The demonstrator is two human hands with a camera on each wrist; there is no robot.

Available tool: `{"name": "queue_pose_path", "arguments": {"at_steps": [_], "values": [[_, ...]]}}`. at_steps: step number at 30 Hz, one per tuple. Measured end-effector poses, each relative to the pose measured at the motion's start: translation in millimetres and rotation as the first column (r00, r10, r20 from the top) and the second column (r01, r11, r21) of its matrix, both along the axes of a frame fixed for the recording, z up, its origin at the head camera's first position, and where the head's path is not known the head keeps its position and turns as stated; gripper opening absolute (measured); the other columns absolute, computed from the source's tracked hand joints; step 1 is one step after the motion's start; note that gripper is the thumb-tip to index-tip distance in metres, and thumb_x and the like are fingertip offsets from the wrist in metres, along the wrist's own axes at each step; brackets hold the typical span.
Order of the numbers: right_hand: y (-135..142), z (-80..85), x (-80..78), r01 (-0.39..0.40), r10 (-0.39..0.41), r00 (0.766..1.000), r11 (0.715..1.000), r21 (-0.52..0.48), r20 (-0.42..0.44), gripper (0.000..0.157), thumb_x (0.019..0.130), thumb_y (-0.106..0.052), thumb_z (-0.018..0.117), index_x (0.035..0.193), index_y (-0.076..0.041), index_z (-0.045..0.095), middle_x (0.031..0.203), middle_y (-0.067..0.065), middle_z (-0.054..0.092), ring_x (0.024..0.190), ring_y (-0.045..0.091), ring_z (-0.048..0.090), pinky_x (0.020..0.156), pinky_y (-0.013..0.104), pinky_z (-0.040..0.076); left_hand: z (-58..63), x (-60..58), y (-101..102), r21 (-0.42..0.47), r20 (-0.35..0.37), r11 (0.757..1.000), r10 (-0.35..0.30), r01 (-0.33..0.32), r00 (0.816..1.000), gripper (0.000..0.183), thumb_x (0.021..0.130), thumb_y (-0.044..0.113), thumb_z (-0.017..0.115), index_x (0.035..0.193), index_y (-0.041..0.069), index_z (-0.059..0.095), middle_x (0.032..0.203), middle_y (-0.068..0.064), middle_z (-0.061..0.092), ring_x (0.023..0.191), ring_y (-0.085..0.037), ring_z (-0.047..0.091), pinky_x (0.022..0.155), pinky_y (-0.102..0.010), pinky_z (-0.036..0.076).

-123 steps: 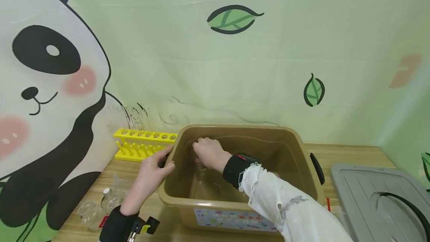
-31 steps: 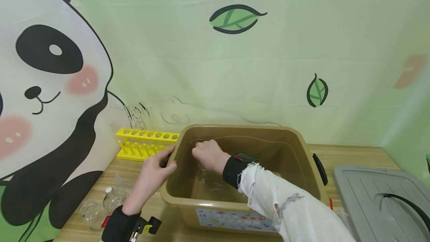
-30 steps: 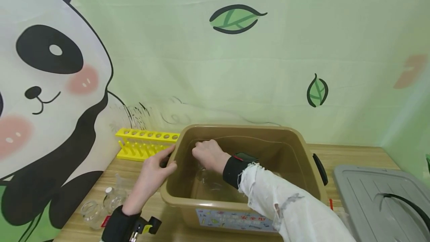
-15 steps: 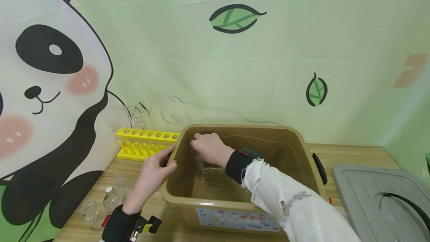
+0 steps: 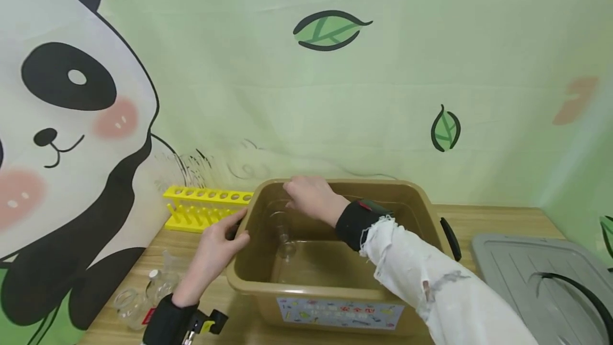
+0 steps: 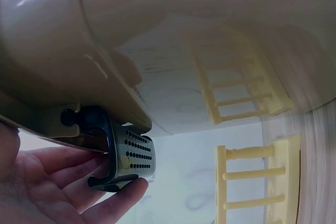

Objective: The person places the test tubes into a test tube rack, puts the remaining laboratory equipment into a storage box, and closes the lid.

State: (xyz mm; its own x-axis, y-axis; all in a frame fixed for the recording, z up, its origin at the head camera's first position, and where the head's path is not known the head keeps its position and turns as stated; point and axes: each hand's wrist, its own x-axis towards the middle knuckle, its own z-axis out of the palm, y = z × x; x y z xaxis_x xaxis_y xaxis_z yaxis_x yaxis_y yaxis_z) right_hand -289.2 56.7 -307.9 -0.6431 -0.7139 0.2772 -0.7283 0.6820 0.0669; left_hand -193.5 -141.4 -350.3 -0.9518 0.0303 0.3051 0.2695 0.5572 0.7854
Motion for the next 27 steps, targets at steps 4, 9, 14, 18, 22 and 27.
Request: {"name": "queue_pose_path", "arguments": {"at_steps": [4, 9, 14, 18, 22, 27], "values": [[16.9, 11.4, -1.8, 0.016, -0.016, 1.0, 1.0, -0.015, 0.001, 0.014, 0.079, -0.017, 0.07, 0.084, -0.006, 0.062, 0.074, 0.001, 0.054, 0.066, 0.015, 0.054, 0.054, 0.028, 0.046, -0.7, 0.1, 0.1, -0.004, -0.001, 1.0, 0.006, -0.006, 1.0, 0.051, 0.08, 0.008, 0.061, 0.128, -0.003, 0.047, 0.12, -0.018, 0.053, 0.1, -0.024, 0.052, 0.085, -0.041, 0.044], [44.4, 24.7, -1.1, 0.059, -0.056, 0.997, 0.997, -0.051, 0.061, 0.012, 0.081, -0.013, 0.067, 0.088, -0.004, 0.063, 0.08, 0.004, 0.058, 0.071, 0.018, 0.056, 0.059, 0.03, 0.047, -0.3, -0.8, 0.7, -0.009, -0.004, 1.0, 0.004, -0.004, 1.0, 0.049, 0.08, 0.007, 0.06, 0.127, -0.004, 0.048, 0.118, -0.018, 0.054, 0.099, -0.024, 0.053, 0.085, -0.041, 0.044], [69.9, 33.2, 4.5, 0.103, -0.094, 0.99, 0.991, -0.081, 0.109, 0.01, 0.083, -0.011, 0.065, 0.088, -0.002, 0.064, 0.08, 0.006, 0.058, 0.073, 0.02, 0.056, 0.063, 0.032, 0.048, 1.5, 0.0, 1.4, -0.013, -0.016, 1.0, -0.008, 0.008, 1.0, 0.048, 0.081, 0.005, 0.059, 0.127, -0.005, 0.048, 0.117, -0.019, 0.055, 0.097, -0.025, 0.054, 0.082, -0.04, 0.046], [88.7, 37.4, 10.6, 0.123, -0.108, 0.986, 0.986, -0.117, 0.126, 0.007, 0.082, -0.006, 0.064, 0.086, 0.0, 0.064, 0.08, 0.007, 0.059, 0.075, 0.023, 0.057, 0.066, 0.036, 0.049, 1.9, 0.0, 1.3, -0.02, -0.017, 1.0, -0.009, 0.009, 1.0, 0.048, 0.081, 0.005, 0.058, 0.127, -0.005, 0.048, 0.116, -0.02, 0.055, 0.096, -0.025, 0.054, 0.08, -0.04, 0.047], [108.2, 40.0, 16.0, 0.148, -0.131, 0.983, 0.98, -0.131, 0.131, 0.006, 0.08, -0.003, 0.064, 0.085, 0.0, 0.064, 0.08, 0.006, 0.06, 0.076, 0.023, 0.057, 0.066, 0.037, 0.049, 1.4, -0.8, 0.9, -0.02, -0.012, 1.0, 0.003, -0.003, 1.0, 0.049, 0.081, 0.006, 0.059, 0.127, -0.005, 0.047, 0.117, -0.02, 0.054, 0.097, -0.025, 0.054, 0.081, -0.04, 0.046], [135.5, 43.5, 23.7, 0.194, -0.172, 0.974, 0.969, -0.151, 0.15, 0.009, 0.081, -0.004, 0.062, 0.088, 0.001, 0.064, 0.079, 0.005, 0.06, 0.075, 0.023, 0.056, 0.066, 0.039, 0.047, 0.5, -1.5, 1.4, -0.02, -0.015, 1.0, -0.002, 0.001, 1.0, 0.049, 0.081, 0.006, 0.059, 0.127, -0.005, 0.047, 0.116, -0.02, 0.055, 0.096, -0.024, 0.055, 0.081, -0.04, 0.047]]}}
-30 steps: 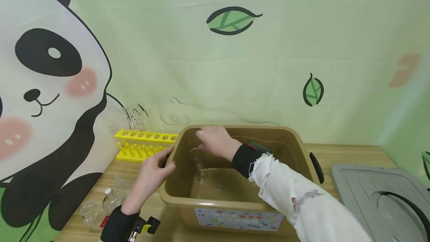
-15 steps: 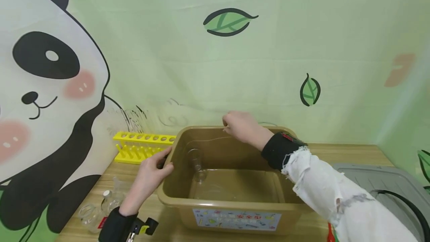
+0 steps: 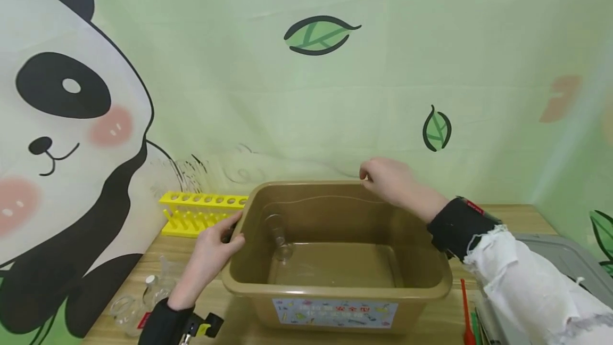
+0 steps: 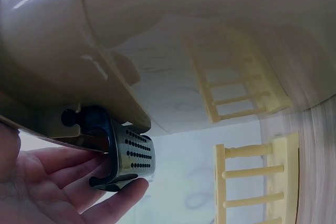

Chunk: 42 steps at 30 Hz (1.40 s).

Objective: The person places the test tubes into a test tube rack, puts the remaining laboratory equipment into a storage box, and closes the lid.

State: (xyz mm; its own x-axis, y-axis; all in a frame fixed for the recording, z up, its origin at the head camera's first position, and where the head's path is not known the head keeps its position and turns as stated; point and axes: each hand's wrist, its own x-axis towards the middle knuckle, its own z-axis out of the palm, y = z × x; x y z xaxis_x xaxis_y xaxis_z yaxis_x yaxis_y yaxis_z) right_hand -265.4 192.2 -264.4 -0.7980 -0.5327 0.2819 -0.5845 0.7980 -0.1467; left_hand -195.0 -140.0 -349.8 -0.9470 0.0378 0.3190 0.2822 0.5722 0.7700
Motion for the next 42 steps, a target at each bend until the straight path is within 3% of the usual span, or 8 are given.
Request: {"name": "queue_pose_path", "arguments": {"at_steps": [7, 15, 17, 21, 25, 33, 38, 42], "values": [[36.2, -4.6, 6.2, 0.106, -0.103, 0.993, 0.993, -0.054, 0.053, 0.019, 0.082, -0.006, 0.061, 0.095, 0.008, 0.06, 0.08, 0.011, 0.058, 0.075, 0.027, 0.055, 0.065, 0.042, 0.046, -0.7, 0.3, 0.2, 0.007, 0.016, 1.0, 0.004, -0.004, 1.0, 0.049, 0.081, 0.007, 0.059, 0.127, -0.004, 0.047, 0.115, -0.02, 0.055, 0.095, -0.025, 0.055, 0.081, -0.041, 0.047], [63.5, -30.3, 9.7, 0.226, -0.205, 0.956, 0.971, -0.08, 0.211, 0.058, 0.088, -0.028, 0.059, 0.11, 0.023, 0.042, 0.092, 0.03, 0.054, 0.083, 0.039, 0.054, 0.069, 0.048, 0.046, -0.4, 1.1, -0.4, 0.004, 0.018, 1.0, 0.013, -0.013, 1.0, 0.051, 0.08, 0.007, 0.06, 0.128, -0.004, 0.047, 0.116, -0.02, 0.055, 0.095, -0.024, 0.055, 0.08, -0.039, 0.047], [66.8, -37.3, 9.8, 0.226, -0.201, 0.952, 0.97, -0.086, 0.231, 0.056, 0.089, -0.029, 0.056, 0.108, 0.023, 0.042, 0.086, 0.026, 0.054, 0.076, 0.034, 0.054, 0.065, 0.045, 0.046, -0.5, 1.3, -0.7, 0.002, 0.014, 1.0, 0.012, -0.012, 1.0, 0.051, 0.08, 0.007, 0.06, 0.128, -0.004, 0.047, 0.117, -0.02, 0.055, 0.095, -0.024, 0.055, 0.08, -0.039, 0.048], [69.5, -48.3, 9.4, 0.221, -0.191, 0.952, 0.969, -0.106, 0.24, 0.039, 0.093, -0.019, 0.051, 0.103, 0.018, 0.043, 0.077, 0.015, 0.054, 0.067, 0.024, 0.053, 0.058, 0.039, 0.047, -0.7, 1.6, -0.8, -0.006, 0.009, 1.0, 0.009, -0.009, 1.0, 0.051, 0.08, 0.008, 0.06, 0.128, -0.004, 0.047, 0.117, -0.02, 0.055, 0.095, -0.023, 0.055, 0.079, -0.038, 0.048], [69.8, -54.7, 9.3, 0.217, -0.187, 0.957, 0.968, -0.123, 0.222, 0.029, 0.092, -0.009, 0.049, 0.105, 0.016, 0.042, 0.079, 0.016, 0.054, 0.067, 0.024, 0.055, 0.055, 0.038, 0.048, -0.7, 1.2, -0.7, -0.015, 0.008, 1.0, 0.009, -0.009, 1.0, 0.051, 0.081, 0.008, 0.06, 0.128, -0.003, 0.047, 0.116, -0.019, 0.055, 0.094, -0.023, 0.055, 0.079, -0.037, 0.048], [69.8, -60.1, 9.5, 0.235, -0.22, 0.968, 0.964, -0.124, 0.122, 0.028, 0.088, -0.004, 0.049, 0.108, 0.015, 0.046, 0.081, 0.019, 0.057, 0.066, 0.025, 0.053, 0.057, 0.041, 0.046, -1.4, -1.5, -3.3, -0.061, -0.067, 0.998, -0.007, 0.003, 0.998, 0.046, 0.081, 0.009, 0.062, 0.124, -0.005, 0.051, 0.112, -0.018, 0.057, 0.094, -0.025, 0.056, 0.078, -0.039, 0.048], [69.4, -61.5, 9.5, 0.237, -0.222, 0.968, 0.963, -0.13, 0.117, 0.028, 0.087, -0.003, 0.049, 0.108, 0.016, 0.046, 0.08, 0.019, 0.056, 0.064, 0.025, 0.052, 0.056, 0.04, 0.046, -0.4, 0.0, -6.6, -0.087, -0.101, 0.996, -0.016, 0.007, 0.995, 0.041, 0.084, 0.016, 0.063, 0.12, -0.003, 0.055, 0.115, -0.017, 0.056, 0.106, -0.027, 0.051, 0.087, -0.043, 0.043], [68.4, -61.9, 9.4, 0.238, -0.222, 0.968, 0.962, -0.138, 0.119, 0.028, 0.087, -0.002, 0.049, 0.108, 0.016, 0.046, 0.079, 0.019, 0.056, 0.064, 0.025, 0.052, 0.056, 0.041, 0.046, 3.4, 2.9, -15.3, -0.099, -0.098, 0.995, -0.012, 0.003, 0.995, 0.036, 0.087, 0.021, 0.061, 0.117, 0.0, 0.059, 0.113, -0.014, 0.058, 0.105, -0.027, 0.052, 0.086, -0.045, 0.043]]}}
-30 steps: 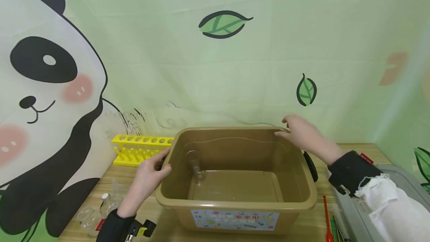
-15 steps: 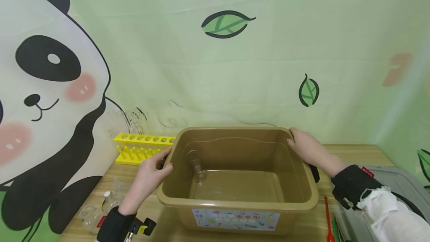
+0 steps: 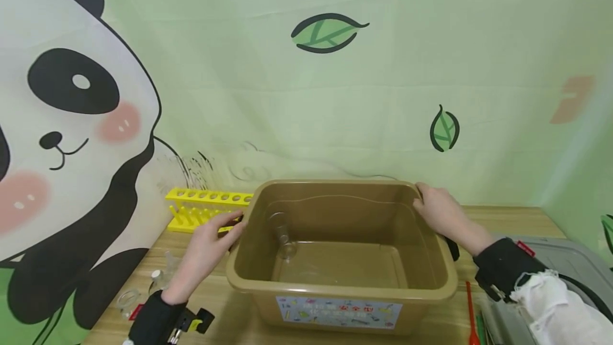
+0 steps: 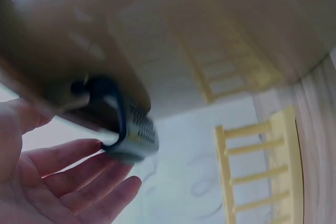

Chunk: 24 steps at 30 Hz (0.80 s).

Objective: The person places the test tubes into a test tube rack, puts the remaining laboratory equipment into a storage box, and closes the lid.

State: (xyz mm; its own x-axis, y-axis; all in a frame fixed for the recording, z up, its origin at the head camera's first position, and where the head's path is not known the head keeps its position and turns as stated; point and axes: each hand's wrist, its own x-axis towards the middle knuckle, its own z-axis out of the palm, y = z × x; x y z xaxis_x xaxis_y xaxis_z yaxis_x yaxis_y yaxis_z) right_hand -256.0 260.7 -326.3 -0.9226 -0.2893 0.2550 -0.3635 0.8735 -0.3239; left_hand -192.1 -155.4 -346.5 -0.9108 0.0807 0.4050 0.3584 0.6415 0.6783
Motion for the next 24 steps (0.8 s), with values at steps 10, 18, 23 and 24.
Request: {"name": "queue_pose_path", "arguments": {"at_steps": [10, 18, 23, 24], "values": [[0.9, 0.7, 1.1, 0.008, -0.008, 1.0, 1.0, 0.008, 0.016, 0.028, 0.087, -0.002, 0.047, 0.108, 0.017, 0.045, 0.075, 0.016, 0.055, 0.061, 0.022, 0.051, 0.052, 0.038, 0.046, 17.7, -5.7, -43.9, -0.185, 0.044, 0.982, 0.055, -0.046, 0.998, 0.029, 0.086, 0.014, 0.06, 0.107, -0.006, 0.061, 0.097, -0.016, 0.062, 0.087, -0.028, 0.058, 0.072, -0.041, 0.049], [1.1, 0.8, 0.4, 0.007, -0.007, 1.0, 1.0, 0.0, 0.015, 0.026, 0.086, -0.002, 0.046, 0.106, 0.016, 0.046, 0.076, 0.016, 0.056, 0.061, 0.022, 0.052, 0.052, 0.039, 0.047, 22.6, -20.6, -85.1, -0.369, 0.165, 0.928, 0.112, -0.044, 0.98, 0.024, 0.081, 0.009, 0.062, 0.096, -0.01, 0.062, 0.086, -0.017, 0.062, 0.071, -0.026, 0.056, 0.065, -0.04, 0.047], [-0.9, 0.7, -0.3, 0.011, -0.011, 1.0, 1.0, -0.004, 0.027, 0.026, 0.087, -0.002, 0.046, 0.107, 0.015, 0.046, 0.075, 0.015, 0.055, 0.061, 0.022, 0.053, 0.052, 0.038, 0.048, 18.7, -27.9, -101.7, -0.456, 0.205, 0.889, 0.137, -0.029, 0.969, 0.011, 0.075, 0.006, 0.065, 0.075, -0.005, 0.061, 0.063, -0.005, 0.051, 0.055, -0.017, 0.041, 0.05, -0.03, 0.037], [-1.5, 0.8, -0.5, 0.011, -0.011, 0.999, 1.0, -0.004, 0.03, 0.026, 0.087, -0.002, 0.046, 0.107, 0.015, 0.045, 0.075, 0.015, 0.055, 0.061, 0.022, 0.053, 0.051, 0.038, 0.048, 17.1, -29.3, -104.8, -0.463, 0.215, 0.886, 0.139, -0.025, 0.967, 0.01, 0.074, 0.005, 0.065, 0.071, -0.003, 0.06, 0.06, -0.003, 0.047, 0.053, -0.016, 0.039, 0.048, -0.029, 0.034]]}}
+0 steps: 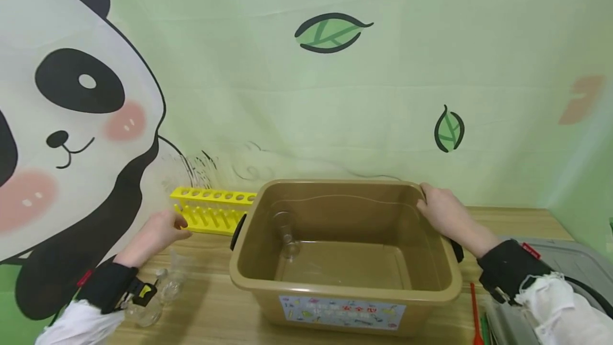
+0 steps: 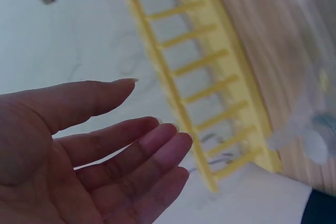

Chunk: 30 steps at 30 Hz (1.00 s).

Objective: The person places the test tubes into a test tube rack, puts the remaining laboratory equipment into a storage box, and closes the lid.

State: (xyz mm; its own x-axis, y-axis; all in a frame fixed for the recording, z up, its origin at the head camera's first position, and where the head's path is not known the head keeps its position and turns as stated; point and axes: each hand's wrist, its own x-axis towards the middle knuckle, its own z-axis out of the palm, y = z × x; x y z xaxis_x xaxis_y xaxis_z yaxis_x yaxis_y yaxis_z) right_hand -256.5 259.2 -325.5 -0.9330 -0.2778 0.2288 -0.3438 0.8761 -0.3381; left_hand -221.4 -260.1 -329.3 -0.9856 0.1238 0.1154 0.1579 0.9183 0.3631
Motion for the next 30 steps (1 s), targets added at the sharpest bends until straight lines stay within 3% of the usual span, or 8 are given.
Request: {"name": "queue_pose_path", "arguments": {"at_steps": [6, 12, 23, 30], "values": [[0.3, 0.1, -0.3, -0.003, 0.003, 1.0, 1.0, 0.004, -0.007, 0.026, 0.087, -0.002, 0.046, 0.107, 0.015, 0.045, 0.074, 0.015, 0.054, 0.06, 0.021, 0.052, 0.051, 0.037, 0.047, -14.1, -11.1, -15.7, -0.013, 0.067, 1.0, -0.008, 0.009, 0.998, 0.022, 0.072, 0.002, 0.065, 0.057, 0.004, 0.049, 0.053, 0.002, 0.031, 0.047, -0.013, 0.03, 0.044, -0.025, 0.024], [0.4, -0.3, 0.1, -0.008, 0.008, 1.0, 1.0, -0.003, 0.0, 0.025, 0.087, -0.002, 0.045, 0.105, 0.015, 0.046, 0.073, 0.013, 0.054, 0.06, 0.02, 0.052, 0.049, 0.035, 0.047, -22.8, -14.6, -26.1, -0.049, 0.12, 0.999, 0.019, -0.013, 0.993, 0.013, 0.07, 0.002, 0.069, 0.064, 0.0, 0.057, 0.058, -0.002, 0.044, 0.052, -0.017, 0.04, 0.046, -0.027, 0.033], [0.4, 0.5, 0.5, 0.001, -0.001, 1.0, 1.0, -0.001, 0.015, 0.025, 0.087, -0.002, 0.045, 0.106, 0.014, 0.045, 0.072, 0.011, 0.053, 0.059, 0.02, 0.052, 0.048, 0.034, 0.047, -28.5, -16.0, -29.8, -0.083, 0.218, 0.993, 0.094, -0.078, 0.971, 0.009, 0.071, 0.001, 0.068, 0.07, -0.002, 0.06, 0.06, -0.005, 0.051, 0.052, -0.018, 0.05, 0.047, -0.029, 0.043], [0.0, 0.7, 1.4, 0.01, -0.01, 0.999, 1.0, -0.003, 0.033, 0.027, 0.088, -0.003, 0.044, 0.108, 0.015, 0.044, 0.074, 0.013, 0.054, 0.06, 0.02, 0.053, 0.049, 0.035, 0.048, -32.4, -19.3, -31.4, -0.137, 0.24, 0.984, 0.141, -0.111, 0.961, 0.008, 0.072, -0.003, 0.066, 0.069, -0.003, 0.059, 0.06, -0.006, 0.052, 0.051, -0.019, 0.052, 0.046, -0.028, 0.044]]}}
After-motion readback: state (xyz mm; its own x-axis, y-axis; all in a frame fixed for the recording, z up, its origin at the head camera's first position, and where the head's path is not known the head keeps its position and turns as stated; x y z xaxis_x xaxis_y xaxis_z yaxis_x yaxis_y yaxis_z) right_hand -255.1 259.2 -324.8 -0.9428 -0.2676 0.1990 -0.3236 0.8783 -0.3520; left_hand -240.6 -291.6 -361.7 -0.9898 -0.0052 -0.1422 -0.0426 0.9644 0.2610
